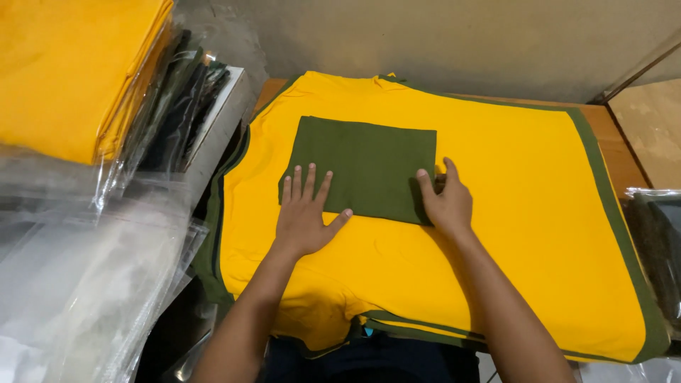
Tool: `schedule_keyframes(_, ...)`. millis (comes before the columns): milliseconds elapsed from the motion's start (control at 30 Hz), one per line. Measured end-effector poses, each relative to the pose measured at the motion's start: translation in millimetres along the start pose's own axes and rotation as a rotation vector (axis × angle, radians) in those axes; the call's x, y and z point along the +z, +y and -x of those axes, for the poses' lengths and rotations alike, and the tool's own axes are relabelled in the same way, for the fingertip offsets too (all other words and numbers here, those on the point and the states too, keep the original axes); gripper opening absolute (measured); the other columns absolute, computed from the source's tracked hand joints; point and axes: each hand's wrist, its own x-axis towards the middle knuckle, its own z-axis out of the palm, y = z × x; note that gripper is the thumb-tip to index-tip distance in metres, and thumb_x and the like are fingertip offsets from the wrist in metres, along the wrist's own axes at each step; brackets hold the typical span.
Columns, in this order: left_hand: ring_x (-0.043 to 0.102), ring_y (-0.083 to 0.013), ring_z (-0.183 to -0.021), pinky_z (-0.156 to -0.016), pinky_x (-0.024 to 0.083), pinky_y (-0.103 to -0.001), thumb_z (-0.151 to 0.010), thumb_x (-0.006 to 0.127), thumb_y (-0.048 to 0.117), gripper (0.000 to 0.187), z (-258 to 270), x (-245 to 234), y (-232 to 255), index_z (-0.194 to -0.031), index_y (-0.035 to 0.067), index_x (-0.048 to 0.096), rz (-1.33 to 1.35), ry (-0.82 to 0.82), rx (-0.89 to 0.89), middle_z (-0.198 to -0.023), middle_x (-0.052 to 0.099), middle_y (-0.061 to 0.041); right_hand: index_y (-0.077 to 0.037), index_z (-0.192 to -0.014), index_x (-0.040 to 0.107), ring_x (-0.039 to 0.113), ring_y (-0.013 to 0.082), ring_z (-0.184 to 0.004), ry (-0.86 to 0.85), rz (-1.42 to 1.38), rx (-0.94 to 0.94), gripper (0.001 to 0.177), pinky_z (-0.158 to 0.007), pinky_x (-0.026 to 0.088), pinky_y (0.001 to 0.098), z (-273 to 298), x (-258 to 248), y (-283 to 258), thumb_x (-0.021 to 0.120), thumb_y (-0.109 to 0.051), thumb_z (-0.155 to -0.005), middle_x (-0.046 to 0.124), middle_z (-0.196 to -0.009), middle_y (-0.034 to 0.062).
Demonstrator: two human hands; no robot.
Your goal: Folding a green t-shirt and placing it into a clear plastic packaging bag.
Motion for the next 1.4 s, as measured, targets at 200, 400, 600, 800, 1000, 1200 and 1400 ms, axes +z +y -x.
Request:
schedule_keyframes(200, -0.004, -0.042, -0.159, -0.126, -0.012, -0.053, -0.085, 0.037, 0.088, 0.111, -2, -8, 1, -0.166, 0.015, 0.021, -0.01, -0.069, 0.004, -0.173, 0.008, -0.022, -0.004, -0.114, 0.069, 0.06, 0.0264, -0.059, -0.224, -0.516, 0.347, 0.052, -0.049, 0.046, 0.0398, -69, 6, 38, 0.072, -0.053, -0.097, 0.06, -0.072, 0.0108)
schedule_keyframes(400, -0.001, -0.0394, -0.16, -0.127, -0.009, -0.052, -0.081, 0.047, 0.086, 0.111, -6, -3, -7, -0.166, 0.019, 0.022, 0.006, -0.051, 0.052, -0.173, 0.011, -0.018, -0.01, -0.105, 0.067, 0.051, 0.0103, -0.053, -0.396, -0.958, 0.389, 0.032, -0.042, 0.032, 0.0163, -39, 1, 35, 0.067, -0.038, -0.09, 0.058, -0.072, 0.0003)
schedule_keyframes(600, 0.014, -0.0358, -0.159, -0.13, -0.002, -0.048, -0.074, 0.069, 0.068, 0.108, -15, 17, -2, -0.164, 0.024, 0.03, 0.115, 0.037, 0.333, -0.17, 0.027, -0.012, -0.001, -0.111, 0.072, 0.079, 0.0228, -0.073, -0.389, -1.579, 0.27, 0.035, -0.053, 0.061, 0.0268, 53, -21, 36, 0.055, -0.029, -0.101, 0.08, -0.098, 0.0156)
schedule_keyframes(800, 0.013, -0.0362, -0.158, -0.13, 0.007, -0.054, -0.077, 0.055, 0.0, 0.094, -18, 40, 29, -0.163, 0.023, 0.027, 0.131, 0.0, 0.63, -0.17, 0.023, -0.009, -0.003, -0.153, 0.049, 0.048, 0.0321, -0.142, -0.442, -2.087, -0.079, 0.045, -0.115, 0.042, 0.0476, 123, -40, 75, 0.053, -0.02, -0.112, 0.053, -0.153, 0.015)
schedule_keyframes(1000, 0.021, -0.0285, -0.159, -0.131, 0.009, -0.049, -0.073, 0.046, -0.021, 0.098, 8, 50, 106, -0.16, 0.02, 0.029, 0.276, -0.162, 0.699, -0.169, 0.028, -0.007, -0.003, -0.158, 0.049, 0.048, 0.0392, -0.143, -0.087, -1.963, -0.329, 0.055, -0.118, 0.034, 0.0586, 150, -78, 70, 0.057, -0.03, -0.111, 0.054, -0.154, 0.0194)
schedule_keyframes(1200, 0.052, -0.0471, -0.133, -0.122, 0.033, -0.054, -0.076, 0.047, -0.012, 0.062, 25, 40, 142, -0.137, 0.0, 0.048, 0.656, -0.223, 0.78, -0.146, 0.057, -0.022, -0.02, -0.143, 0.07, 0.061, 0.0214, -0.138, 0.1, -1.615, -0.501, 0.04, -0.121, 0.045, 0.052, 113, -100, 14, 0.057, -0.046, -0.116, 0.069, -0.141, -0.0019)
schedule_keyframes(1400, 0.06, -0.0229, -0.066, -0.065, 0.05, -0.039, -0.106, 0.046, 0.056, 0.06, -16, 54, 114, -0.077, 0.006, 0.063, 0.864, -0.483, 0.286, -0.067, 0.059, -0.006, -0.01, -0.094, 0.077, 0.077, 0.0252, -0.107, 0.214, -1.506, -0.075, 0.036, -0.116, 0.058, 0.047, -4, -84, 4, 0.067, -0.044, -0.098, 0.077, -0.097, 0.0067)
